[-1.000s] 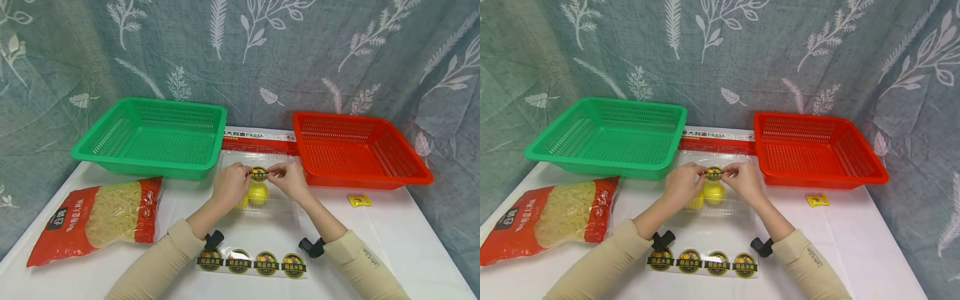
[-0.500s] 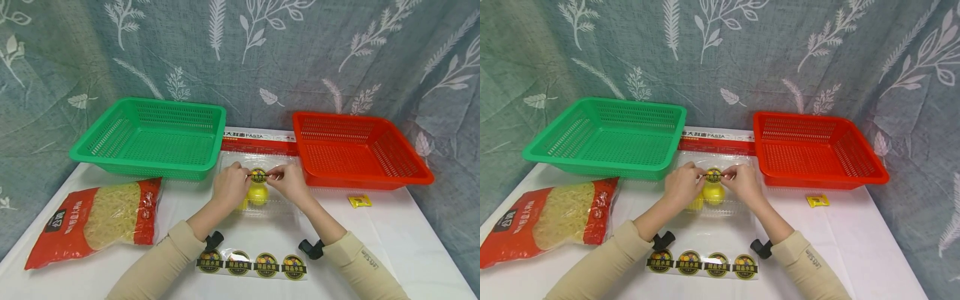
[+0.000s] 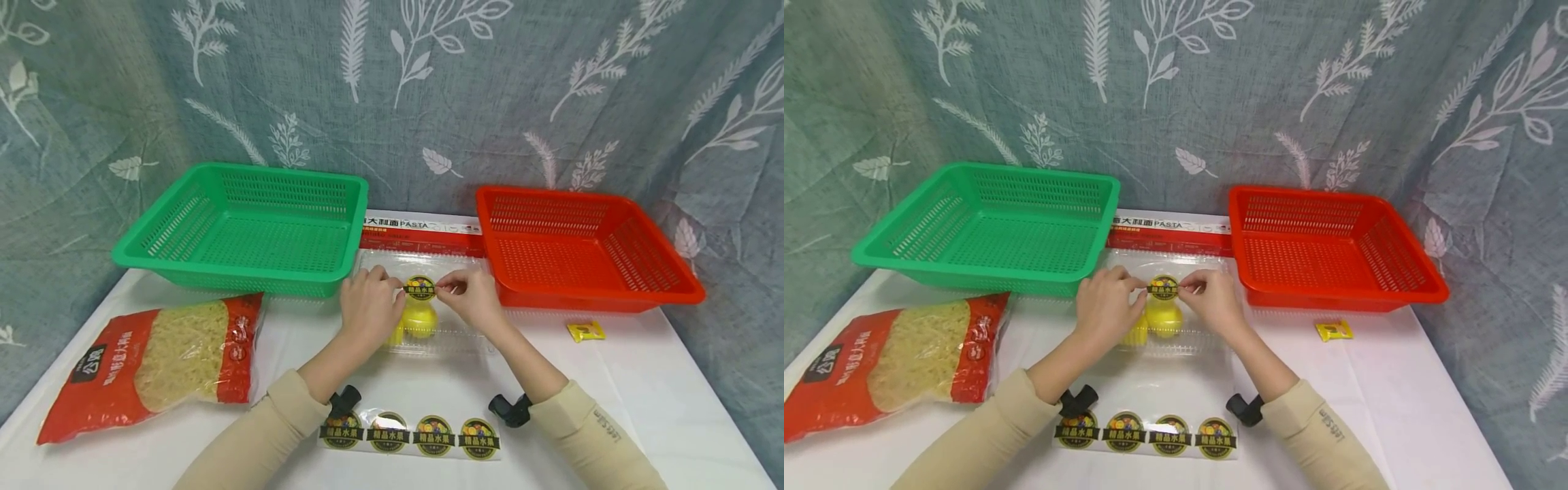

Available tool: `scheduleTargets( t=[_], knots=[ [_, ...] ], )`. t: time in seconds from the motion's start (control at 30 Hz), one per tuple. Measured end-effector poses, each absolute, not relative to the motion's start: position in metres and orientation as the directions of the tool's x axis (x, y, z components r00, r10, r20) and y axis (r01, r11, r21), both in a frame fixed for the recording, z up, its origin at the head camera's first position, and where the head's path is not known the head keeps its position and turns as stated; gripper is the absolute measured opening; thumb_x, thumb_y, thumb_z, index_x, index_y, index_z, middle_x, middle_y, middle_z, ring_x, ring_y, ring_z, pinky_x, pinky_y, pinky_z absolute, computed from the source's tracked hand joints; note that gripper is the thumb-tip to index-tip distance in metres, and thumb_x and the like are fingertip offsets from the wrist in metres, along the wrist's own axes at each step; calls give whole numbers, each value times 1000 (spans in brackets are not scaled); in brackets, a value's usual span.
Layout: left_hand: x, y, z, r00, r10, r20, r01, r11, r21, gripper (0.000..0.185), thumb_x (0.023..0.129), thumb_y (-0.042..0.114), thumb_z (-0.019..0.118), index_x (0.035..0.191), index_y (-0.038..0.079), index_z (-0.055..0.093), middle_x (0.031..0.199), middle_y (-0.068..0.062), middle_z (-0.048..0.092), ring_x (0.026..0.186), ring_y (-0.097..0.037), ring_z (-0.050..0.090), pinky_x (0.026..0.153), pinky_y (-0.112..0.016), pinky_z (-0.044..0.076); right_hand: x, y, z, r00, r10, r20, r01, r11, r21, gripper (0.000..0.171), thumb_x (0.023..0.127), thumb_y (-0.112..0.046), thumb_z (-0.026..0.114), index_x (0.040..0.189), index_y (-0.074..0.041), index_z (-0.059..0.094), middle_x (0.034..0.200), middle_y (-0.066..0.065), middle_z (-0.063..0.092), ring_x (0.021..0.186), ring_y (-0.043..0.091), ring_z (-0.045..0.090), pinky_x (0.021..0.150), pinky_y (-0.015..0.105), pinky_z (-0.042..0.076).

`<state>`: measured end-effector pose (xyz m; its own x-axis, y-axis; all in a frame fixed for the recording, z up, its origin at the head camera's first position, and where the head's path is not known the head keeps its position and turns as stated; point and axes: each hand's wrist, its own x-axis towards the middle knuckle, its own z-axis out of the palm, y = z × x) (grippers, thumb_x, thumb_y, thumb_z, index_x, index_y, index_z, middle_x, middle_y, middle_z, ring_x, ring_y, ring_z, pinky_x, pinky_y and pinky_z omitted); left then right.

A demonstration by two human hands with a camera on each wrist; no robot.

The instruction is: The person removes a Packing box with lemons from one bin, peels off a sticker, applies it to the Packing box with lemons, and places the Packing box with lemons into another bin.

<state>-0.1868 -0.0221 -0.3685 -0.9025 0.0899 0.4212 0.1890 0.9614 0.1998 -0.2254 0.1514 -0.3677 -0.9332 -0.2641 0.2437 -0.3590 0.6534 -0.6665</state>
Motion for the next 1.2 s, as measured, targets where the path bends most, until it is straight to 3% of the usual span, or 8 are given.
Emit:
scheduleTargets(
  t=[0.2, 0.4, 0.63, 0.87, 1.07, 1.2],
  knots=[
    [-182, -25, -369, -905, 73, 420, 186, 954, 237, 18, 82, 26, 64, 94, 15, 72, 87, -5, 59, 79, -23, 52, 63, -35, 42, -222, 155, -364, -936, -266, 229, -343, 560, -754, 7, 79, -5, 69, 84, -1, 70, 76, 7, 66, 67, 18, 56, 58, 24, 48],
    [-177, -29, -372, -878, 69, 473, 217, 940, 264, 16, 81, 25, 66, 90, 13, 72, 82, -5, 56, 77, -23, 50, 59, -33, 39, -221, 161, -363, -932, -289, 217, -335, 468, -818, 10, 82, -4, 66, 89, 2, 69, 83, 11, 66, 69, 18, 58, 58, 21, 48],
    [-166, -36, -374, -875, 71, 478, 223, 937, 268, 18, 81, 23, 65, 94, 12, 71, 90, -7, 56, 81, -24, 48, 56, -33, 39, -216, 171, -359, -943, -284, 176, -281, 391, -876, 17, 84, -6, 63, 96, 5, 66, 83, 10, 64, 76, 33, 59, 59, 22, 49],
    [-154, -45, -377, -884, 50, 464, 213, 928, 306, 23, 81, 24, 65, 98, 10, 69, 99, -10, 56, 86, -27, 47, 55, -34, 43, -207, 182, -355, -957, -250, 144, -232, 366, -901, 19, 85, -10, 63, 96, 5, 66, 89, 18, 65, 78, 27, 62, 71, 35, 53],
    [-148, -50, -382, -858, 44, 512, 241, 915, 324, 27, 79, 23, 66, 100, 7, 69, 102, -13, 57, 83, -28, 49, 48, -31, 42, -201, 194, -352, -960, -233, 158, -232, 337, -913, 25, 86, -14, 63, 100, 8, 64, 94, 22, 65, 73, 15, 63, 70, 23, 53],
    [-145, -53, -383, -869, 18, 494, 225, 904, 363, 31, 80, 24, 65, 106, 7, 67, 109, -13, 56, 86, -29, 51, 44, -30, 41, -196, 202, -351, -965, -208, 157, -223, 344, -912, 27, 88, -15, 61, 102, 8, 63, 94, 20, 65, 75, 17, 63, 71, 21, 52]
  ],
)
